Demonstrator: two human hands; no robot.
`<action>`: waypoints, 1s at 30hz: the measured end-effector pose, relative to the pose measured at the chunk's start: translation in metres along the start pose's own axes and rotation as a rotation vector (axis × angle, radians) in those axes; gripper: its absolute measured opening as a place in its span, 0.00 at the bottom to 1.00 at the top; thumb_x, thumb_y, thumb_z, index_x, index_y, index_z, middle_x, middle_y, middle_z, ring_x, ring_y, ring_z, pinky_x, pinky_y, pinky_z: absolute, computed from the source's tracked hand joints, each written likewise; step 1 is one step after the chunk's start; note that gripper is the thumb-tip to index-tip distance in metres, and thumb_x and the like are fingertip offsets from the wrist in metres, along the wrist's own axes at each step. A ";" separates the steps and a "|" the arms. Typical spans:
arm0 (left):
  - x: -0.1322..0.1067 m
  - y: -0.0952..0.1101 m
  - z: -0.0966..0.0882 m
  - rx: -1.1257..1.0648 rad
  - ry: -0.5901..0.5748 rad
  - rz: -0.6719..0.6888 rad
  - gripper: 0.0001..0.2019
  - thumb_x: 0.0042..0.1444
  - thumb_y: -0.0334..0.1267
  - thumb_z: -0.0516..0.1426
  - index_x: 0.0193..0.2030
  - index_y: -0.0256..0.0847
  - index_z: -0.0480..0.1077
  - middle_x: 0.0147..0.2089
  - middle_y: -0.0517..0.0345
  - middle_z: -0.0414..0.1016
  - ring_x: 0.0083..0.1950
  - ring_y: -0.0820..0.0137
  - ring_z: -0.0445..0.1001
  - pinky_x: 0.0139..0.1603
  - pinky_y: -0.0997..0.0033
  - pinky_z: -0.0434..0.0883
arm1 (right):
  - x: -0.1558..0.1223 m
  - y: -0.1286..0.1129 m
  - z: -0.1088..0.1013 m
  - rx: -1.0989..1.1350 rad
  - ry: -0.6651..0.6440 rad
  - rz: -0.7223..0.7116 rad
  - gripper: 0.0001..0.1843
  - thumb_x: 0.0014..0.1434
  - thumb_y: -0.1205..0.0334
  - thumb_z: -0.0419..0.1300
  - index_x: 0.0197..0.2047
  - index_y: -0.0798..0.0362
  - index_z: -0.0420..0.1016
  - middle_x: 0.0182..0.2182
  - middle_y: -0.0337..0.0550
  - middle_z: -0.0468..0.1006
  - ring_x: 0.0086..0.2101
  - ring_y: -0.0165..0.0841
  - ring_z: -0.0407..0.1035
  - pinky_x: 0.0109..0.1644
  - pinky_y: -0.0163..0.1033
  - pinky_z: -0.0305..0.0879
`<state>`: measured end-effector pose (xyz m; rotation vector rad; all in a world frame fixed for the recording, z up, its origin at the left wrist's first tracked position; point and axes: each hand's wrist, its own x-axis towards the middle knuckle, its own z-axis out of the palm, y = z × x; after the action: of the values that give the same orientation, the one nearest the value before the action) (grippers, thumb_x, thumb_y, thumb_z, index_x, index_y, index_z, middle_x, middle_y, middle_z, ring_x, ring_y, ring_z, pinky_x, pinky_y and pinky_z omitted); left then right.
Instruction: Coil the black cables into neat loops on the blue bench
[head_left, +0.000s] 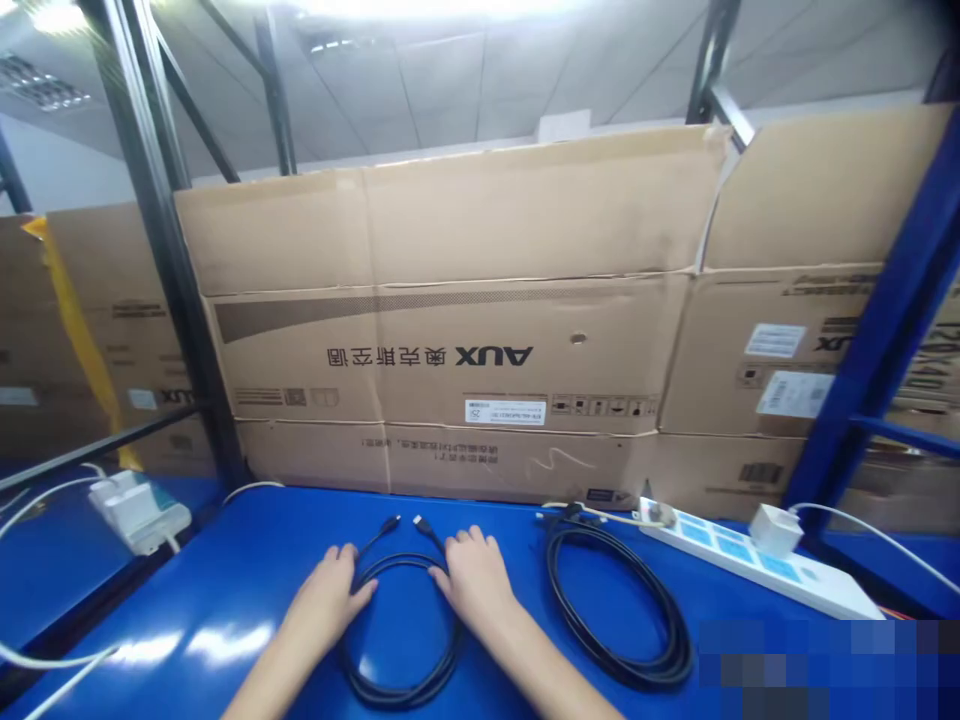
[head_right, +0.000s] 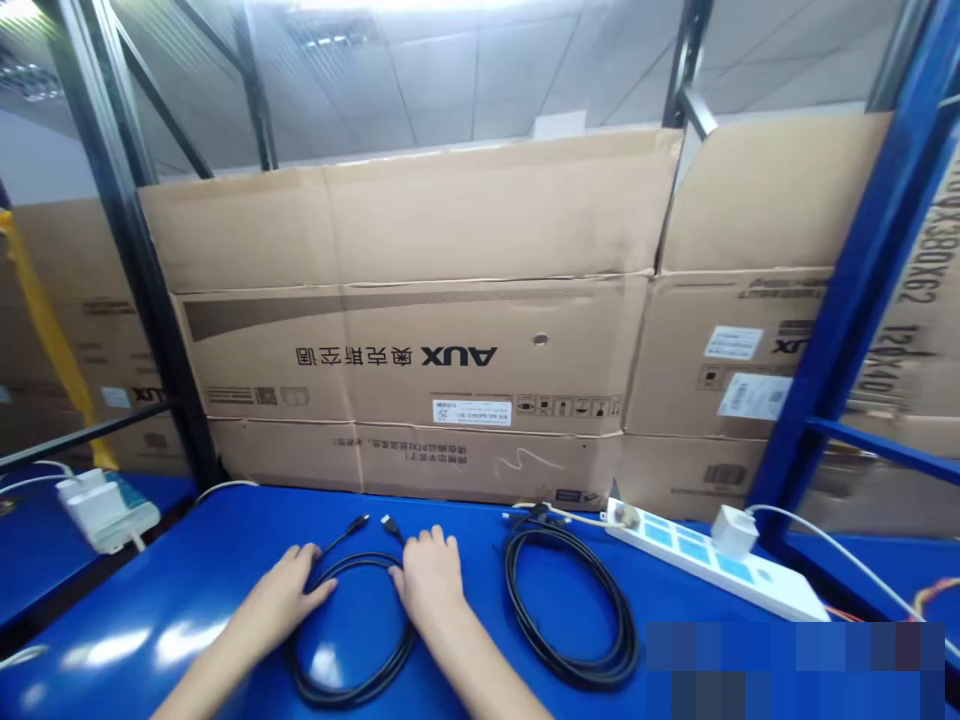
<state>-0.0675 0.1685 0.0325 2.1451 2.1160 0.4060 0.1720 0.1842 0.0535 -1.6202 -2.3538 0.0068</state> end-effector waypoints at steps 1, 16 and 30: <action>0.002 0.003 0.003 0.005 -0.017 0.024 0.16 0.64 0.45 0.62 0.53 0.38 0.73 0.52 0.49 0.78 0.52 0.58 0.79 0.54 0.51 0.76 | 0.002 -0.002 0.004 -0.011 -0.015 -0.002 0.16 0.69 0.55 0.64 0.55 0.55 0.76 0.53 0.52 0.79 0.51 0.46 0.75 0.54 0.56 0.75; -0.041 0.008 -0.018 -0.070 -0.018 0.449 0.17 0.61 0.57 0.62 0.53 0.56 0.75 0.55 0.59 0.78 0.57 0.60 0.74 0.61 0.63 0.68 | -0.031 0.030 -0.032 0.144 0.006 -0.320 0.25 0.68 0.46 0.63 0.65 0.41 0.71 0.57 0.43 0.81 0.57 0.41 0.73 0.62 0.46 0.66; -0.061 -0.001 0.012 -0.256 -0.076 0.588 0.08 0.66 0.31 0.55 0.40 0.47 0.74 0.41 0.59 0.80 0.41 0.66 0.76 0.45 0.71 0.70 | -0.052 0.018 0.019 0.034 0.071 -0.620 0.07 0.69 0.53 0.64 0.43 0.46 0.80 0.37 0.37 0.84 0.39 0.34 0.77 0.54 0.39 0.68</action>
<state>-0.0650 0.1094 0.0139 2.5293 1.2736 0.5896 0.2008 0.1461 0.0201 -0.8033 -2.6719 -0.1324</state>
